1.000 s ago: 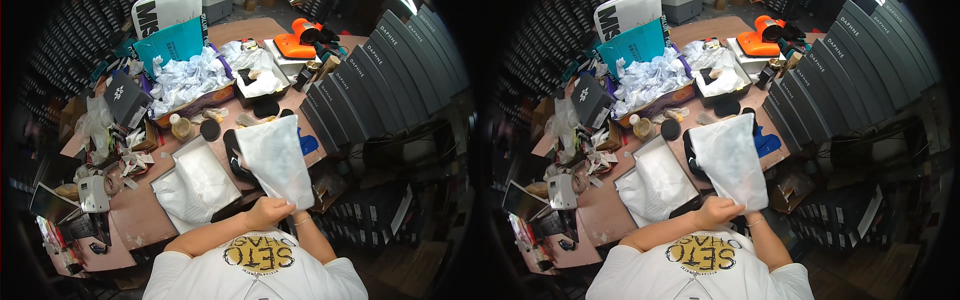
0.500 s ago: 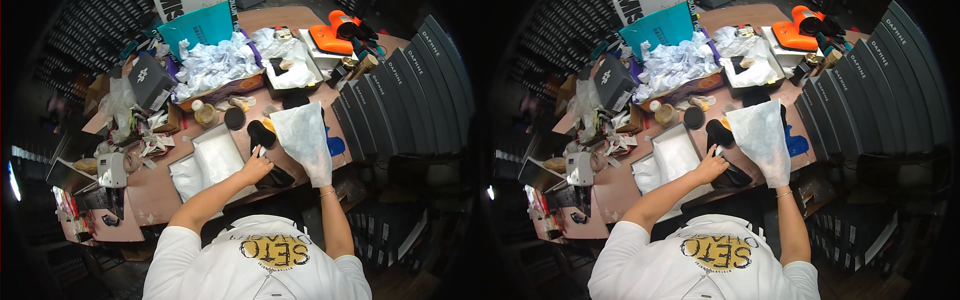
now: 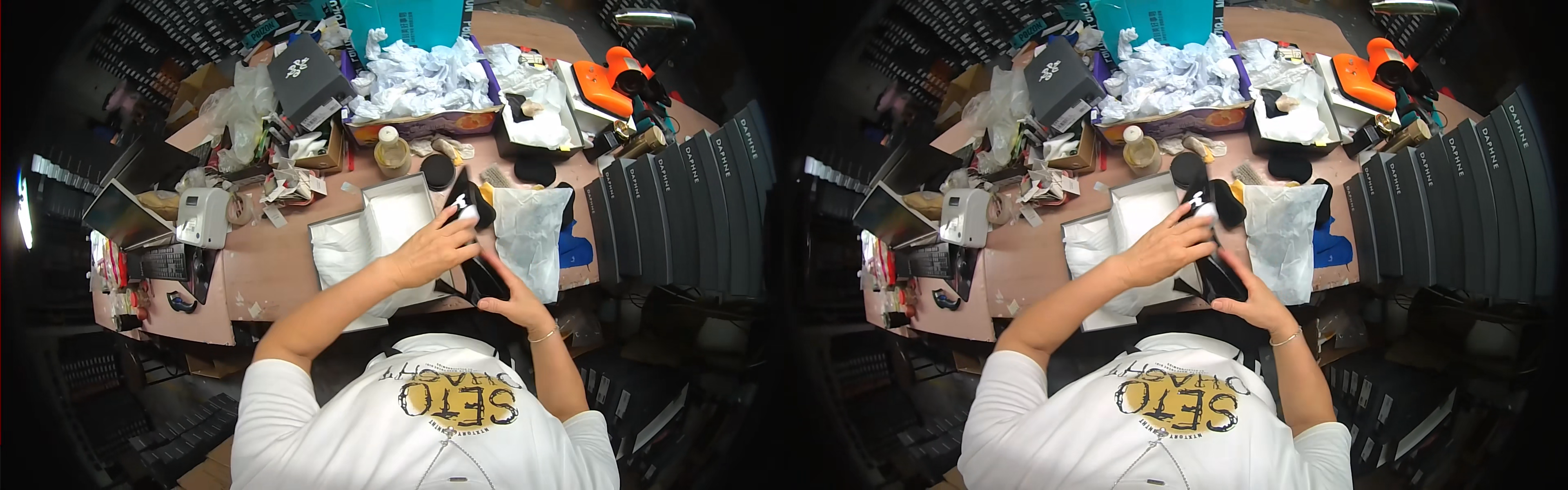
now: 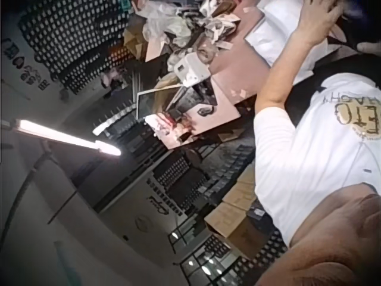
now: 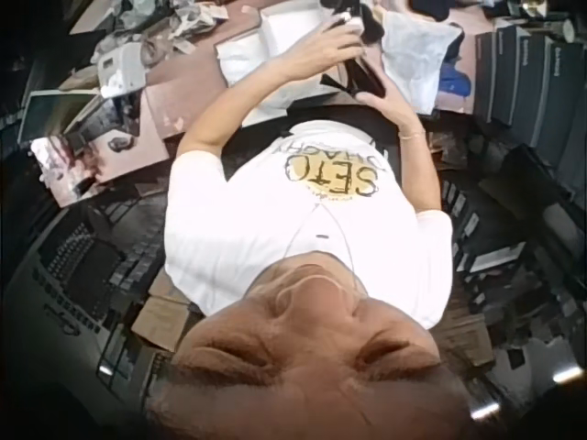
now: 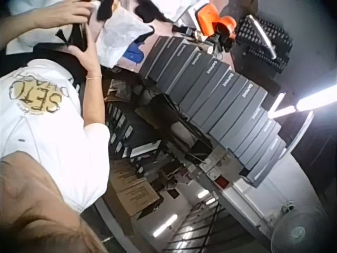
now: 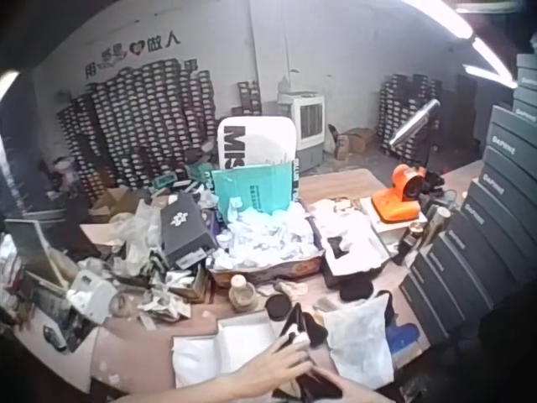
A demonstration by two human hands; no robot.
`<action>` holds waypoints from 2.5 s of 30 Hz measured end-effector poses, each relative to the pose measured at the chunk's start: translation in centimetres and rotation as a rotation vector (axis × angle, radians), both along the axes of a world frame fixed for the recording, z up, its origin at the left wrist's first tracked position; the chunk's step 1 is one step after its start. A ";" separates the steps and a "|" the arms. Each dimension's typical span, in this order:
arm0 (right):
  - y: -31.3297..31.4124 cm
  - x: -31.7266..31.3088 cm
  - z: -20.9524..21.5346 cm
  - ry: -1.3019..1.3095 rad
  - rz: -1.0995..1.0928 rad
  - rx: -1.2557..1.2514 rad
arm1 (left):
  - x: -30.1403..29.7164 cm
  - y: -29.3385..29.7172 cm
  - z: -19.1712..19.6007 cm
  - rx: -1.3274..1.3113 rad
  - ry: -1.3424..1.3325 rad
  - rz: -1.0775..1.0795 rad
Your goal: The person is packing a pair of black high-heeled shoes into a shoe box, which involves applying a label to the box and wrapping the shoes in tissue paper.
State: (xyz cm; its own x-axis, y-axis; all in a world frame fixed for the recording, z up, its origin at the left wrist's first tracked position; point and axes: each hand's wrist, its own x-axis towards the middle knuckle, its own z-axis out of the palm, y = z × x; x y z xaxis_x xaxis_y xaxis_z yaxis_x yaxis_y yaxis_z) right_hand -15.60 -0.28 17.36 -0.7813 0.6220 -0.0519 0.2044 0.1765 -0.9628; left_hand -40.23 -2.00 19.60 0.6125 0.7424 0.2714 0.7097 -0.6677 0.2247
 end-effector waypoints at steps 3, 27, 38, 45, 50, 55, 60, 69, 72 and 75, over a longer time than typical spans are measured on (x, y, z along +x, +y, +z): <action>-1.9 1.1 -2.1 0.183 -0.405 -0.649 | -1.9 -1.1 0.2 -0.063 -0.166 0.351; -2.1 1.0 -3.6 0.465 -0.303 -0.883 | -5.4 -8.6 -7.3 -0.522 -0.720 0.657; -2.4 5.0 -1.4 0.553 -0.345 -0.800 | -1.8 -5.9 -13.3 -0.428 -0.451 0.900; -4.0 7.1 -1.0 0.377 -0.249 -0.862 | -1.9 -5.0 -12.3 -0.239 0.059 0.767; -4.0 6.6 0.1 0.355 -0.148 -0.891 | -4.1 -0.7 -12.3 -0.601 0.035 0.779; -3.9 5.1 1.5 0.384 -0.060 -0.990 | -4.9 -0.6 -6.4 -0.218 -0.354 0.734; -3.4 -1.2 0.8 0.228 -0.250 -0.817 | -4.0 -4.6 -4.1 -0.207 -1.031 0.896; -4.2 -3.8 0.4 0.111 -0.106 -0.762 | -4.7 -7.4 -2.5 -0.005 -0.452 0.550; -3.3 -4.2 0.0 0.295 -0.117 -0.873 | -7.2 -5.6 -4.8 -0.124 -0.699 0.608; -3.4 -3.2 -2.7 0.584 -0.332 -1.240 | -8.5 -4.8 -2.0 -0.212 -0.825 0.798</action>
